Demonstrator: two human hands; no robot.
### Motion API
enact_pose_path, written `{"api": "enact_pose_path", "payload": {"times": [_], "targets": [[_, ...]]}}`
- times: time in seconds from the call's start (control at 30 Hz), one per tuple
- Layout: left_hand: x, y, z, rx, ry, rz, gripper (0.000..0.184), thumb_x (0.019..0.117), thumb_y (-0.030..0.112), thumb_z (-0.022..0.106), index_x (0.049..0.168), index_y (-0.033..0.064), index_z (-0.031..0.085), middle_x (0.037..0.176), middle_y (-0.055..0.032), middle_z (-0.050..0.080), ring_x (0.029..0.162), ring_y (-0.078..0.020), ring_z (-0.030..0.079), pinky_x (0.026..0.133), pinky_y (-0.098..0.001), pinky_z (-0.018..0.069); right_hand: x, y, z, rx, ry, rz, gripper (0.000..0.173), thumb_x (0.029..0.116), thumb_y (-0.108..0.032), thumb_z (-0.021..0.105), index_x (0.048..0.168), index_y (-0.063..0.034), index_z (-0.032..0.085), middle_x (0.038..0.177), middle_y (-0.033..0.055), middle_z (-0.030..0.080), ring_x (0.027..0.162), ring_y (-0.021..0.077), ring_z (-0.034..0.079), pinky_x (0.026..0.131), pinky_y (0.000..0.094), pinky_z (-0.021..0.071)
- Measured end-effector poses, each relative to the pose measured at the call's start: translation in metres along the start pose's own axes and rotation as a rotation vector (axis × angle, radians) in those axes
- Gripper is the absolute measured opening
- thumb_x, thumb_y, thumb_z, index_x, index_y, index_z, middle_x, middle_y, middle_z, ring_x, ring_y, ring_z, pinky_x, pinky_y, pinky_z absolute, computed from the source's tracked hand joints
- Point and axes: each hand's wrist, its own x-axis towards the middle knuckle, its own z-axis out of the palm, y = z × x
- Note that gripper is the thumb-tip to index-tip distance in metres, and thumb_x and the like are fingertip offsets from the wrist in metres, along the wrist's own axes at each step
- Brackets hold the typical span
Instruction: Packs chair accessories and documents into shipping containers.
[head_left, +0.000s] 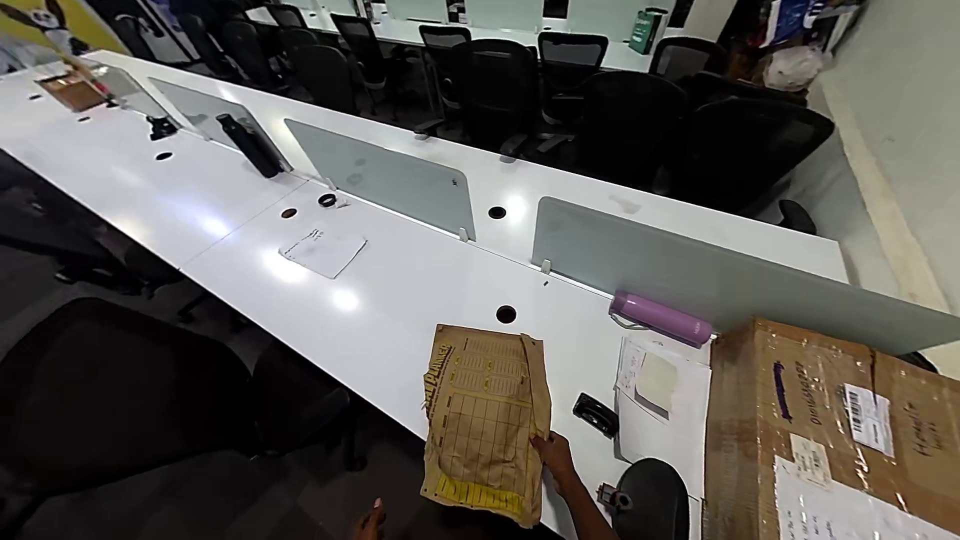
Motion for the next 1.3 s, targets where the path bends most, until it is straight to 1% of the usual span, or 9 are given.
{"api": "enact_pose_path", "payload": {"times": [0.17,0.37,0.47,0.63,0.8,0.97,1.17,1.23,1.3], "targets": [[0.014,0.055,0.024,-0.121,-0.027,0.198,0.048,0.1101,0.028,0.047,0.145,-0.0042,0.046,0.14,-0.0265,0.056,0.115,-0.0365,0.062,0.093,-0.0501,0.0521,0.002,0.002,0.004,-0.039,0.047,-0.006,0.033,0.0961,-0.013,0.072,0.121,0.0069,0.064,0.115,0.026,0.067,0.105,0.0338,0.065,0.094,0.0504,0.0516],[0.024,0.124,0.065,-0.055,-0.156,0.306,0.047,0.1118,0.032,0.041,0.141,-0.0039,0.051,0.135,-0.0241,0.059,0.112,-0.0319,0.061,0.092,-0.0473,0.0496,-0.001,-0.004,0.01,-0.016,0.054,0.043,0.033,0.1007,-0.012,0.065,0.127,0.0074,0.059,0.115,0.0249,0.066,0.1,0.0298,0.065,0.088,0.0458,0.0529],[0.027,0.132,0.074,-0.031,-0.174,0.292,0.047,0.112,0.033,0.04,0.14,-0.003,0.052,0.127,-0.0203,0.062,0.092,-0.0225,0.061,0.08,-0.0391,0.0492,0.0,-0.007,0.014,0.014,0.068,0.048,0.035,0.1024,-0.013,0.063,0.131,0.0067,0.057,0.118,0.0253,0.064,0.103,0.03,0.063,0.09,0.0462,0.0517],[0.023,0.133,0.078,-0.079,-0.216,0.293,0.045,0.1126,0.029,0.039,0.138,-0.0053,0.053,0.121,-0.0218,0.064,0.097,-0.0236,0.063,0.086,-0.0388,0.0511,-0.001,-0.01,0.015,0.081,0.09,0.051,0.031,0.1021,-0.012,0.063,0.127,0.0057,0.061,0.112,0.0216,0.067,0.096,0.0242,0.065,0.086,0.0412,0.0536],[0.013,0.135,0.082,-0.106,-0.225,0.254,0.045,0.1125,0.032,0.039,0.138,-0.0016,0.054,0.12,-0.0172,0.063,0.085,-0.016,0.058,0.072,-0.0315,0.047,-0.002,-0.011,0.015,0.088,0.107,0.064,0.029,0.1013,-0.009,0.064,0.125,0.0075,0.06,0.111,0.0223,0.066,0.095,0.0247,0.064,0.085,0.0416,0.0531],[0.011,0.132,0.087,-0.114,-0.261,0.273,0.048,0.1127,0.034,0.037,0.135,-0.0039,0.056,0.126,-0.024,0.061,0.107,-0.0283,0.062,0.089,-0.0435,0.0512,-0.004,-0.009,0.012,0.097,0.113,0.068,0.028,0.1008,-0.007,0.064,0.125,0.007,0.061,0.109,0.0218,0.067,0.093,0.024,0.065,0.084,0.0407,0.0538],[0.008,0.13,0.098,-0.084,-0.318,0.232,0.035,0.1122,0.019,0.04,0.136,-0.002,0.055,0.101,-0.0116,0.062,0.069,-0.0112,0.057,0.061,-0.0265,0.0501,-0.012,0.007,-0.015,0.064,0.112,0.081,0.026,0.1005,-0.007,0.064,0.122,0.007,0.062,0.105,0.0203,0.067,0.089,0.0224,0.065,0.081,0.0394,0.0545],[0.007,0.126,0.103,0.017,-0.33,0.283,0.031,0.1105,0.011,0.041,0.129,-0.0058,0.058,0.095,-0.0116,0.062,0.071,-0.0122,0.057,0.066,-0.0281,0.0507,-0.015,0.015,-0.022,0.061,0.112,0.068,0.024,0.1003,-0.006,0.064,0.12,0.0078,0.062,0.101,0.0197,0.067,0.086,0.0218,0.065,0.079,0.0386,0.0548],[0.008,0.12,0.107,0.124,-0.343,0.355,0.03,0.1084,0.005,0.04,0.123,-0.009,0.063,0.109,-0.0216,0.067,0.096,-0.0244,0.064,0.088,-0.0407,0.0529,-0.018,0.021,-0.026,0.051,0.102,0.05,0.024,0.0998,-0.006,0.065,0.119,0.0085,0.062,0.101,0.0204,0.067,0.087,0.0229,0.065,0.08,0.04,0.0547]]}}
